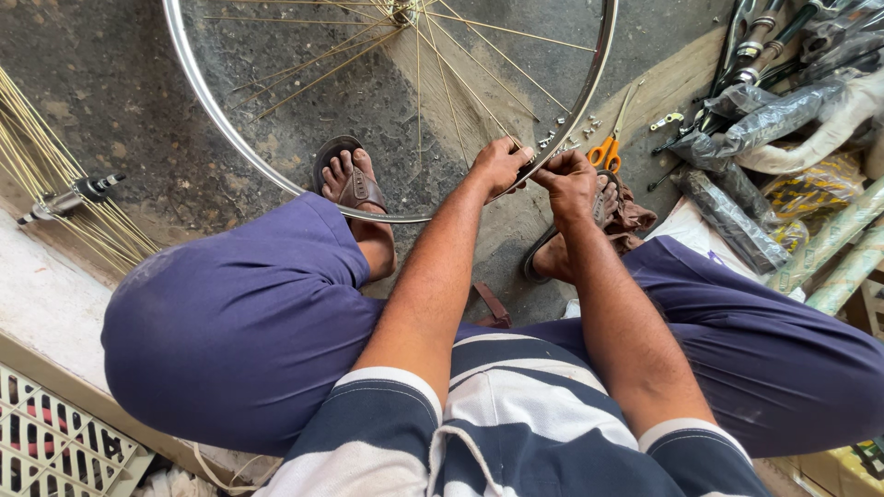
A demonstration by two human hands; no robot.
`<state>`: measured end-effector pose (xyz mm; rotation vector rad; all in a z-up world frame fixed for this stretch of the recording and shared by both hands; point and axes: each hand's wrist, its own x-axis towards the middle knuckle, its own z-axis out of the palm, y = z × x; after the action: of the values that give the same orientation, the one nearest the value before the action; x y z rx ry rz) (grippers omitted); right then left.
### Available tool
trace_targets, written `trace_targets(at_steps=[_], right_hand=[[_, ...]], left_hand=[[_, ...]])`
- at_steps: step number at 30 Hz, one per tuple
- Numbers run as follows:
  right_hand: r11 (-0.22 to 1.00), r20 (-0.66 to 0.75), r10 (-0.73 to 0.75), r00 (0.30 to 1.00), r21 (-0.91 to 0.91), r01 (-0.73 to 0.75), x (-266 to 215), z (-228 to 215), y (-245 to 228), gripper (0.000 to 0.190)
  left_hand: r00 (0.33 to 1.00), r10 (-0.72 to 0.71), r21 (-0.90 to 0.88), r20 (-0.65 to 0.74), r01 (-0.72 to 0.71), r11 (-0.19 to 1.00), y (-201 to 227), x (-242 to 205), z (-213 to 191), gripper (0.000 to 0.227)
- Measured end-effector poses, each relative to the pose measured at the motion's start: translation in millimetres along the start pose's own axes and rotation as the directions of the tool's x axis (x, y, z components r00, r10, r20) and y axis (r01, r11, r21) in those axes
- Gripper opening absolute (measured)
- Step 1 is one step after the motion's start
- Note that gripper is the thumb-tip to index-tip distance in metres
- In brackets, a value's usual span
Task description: The person sits on the ground and installs spokes into a bicycle wheel rim. They insert the spoke ends into the hub and then thread nuts onto the spoke ends at the rim to secure them.
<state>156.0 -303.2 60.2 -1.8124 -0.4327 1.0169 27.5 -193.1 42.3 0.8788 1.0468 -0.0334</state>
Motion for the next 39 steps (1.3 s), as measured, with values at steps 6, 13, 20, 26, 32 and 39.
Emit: trace_targets(at_steps=[6, 13, 20, 26, 32, 39], right_hand=[[0.999, 0.035, 0.005, 0.999, -0.050, -0.003, -3, -2, -4, 0.022], [0.990, 0.057, -0.016, 0.998, -0.136, 0.024, -1, -3, -4, 0.017], [0.996, 0.064, -0.058, 0.996, -0.067, 0.063, 1, -5, 1, 0.016], [0.995, 0.038, -0.021, 0.999, -0.095, 0.024, -1, 0, -1, 0.018], [0.997, 0.079, -0.022, 0.997, -0.070, 0.028, 1, 1, -4, 0.017], [0.994, -0.081, 0.048, 0.996, -0.091, -0.055, 26, -49, 13, 0.021]], left_hand=[[1.000, 0.020, -0.024, 0.018, -0.020, 1.000, -6, 7, 1, 0.027], [0.999, 0.019, -0.026, 0.030, -0.018, 1.000, 2, 2, 4, 0.025], [0.997, 0.072, 0.024, -0.016, -0.072, 0.997, 0, 2, 10, 0.029], [0.991, 0.044, 0.367, -0.127, 0.006, 0.930, 3, 9, 20, 0.044], [0.997, 0.029, 0.317, -0.074, -0.004, 0.948, 13, -2, 12, 0.037], [0.999, -0.006, -0.015, 0.039, 0.007, 1.000, 20, -12, 7, 0.031]])
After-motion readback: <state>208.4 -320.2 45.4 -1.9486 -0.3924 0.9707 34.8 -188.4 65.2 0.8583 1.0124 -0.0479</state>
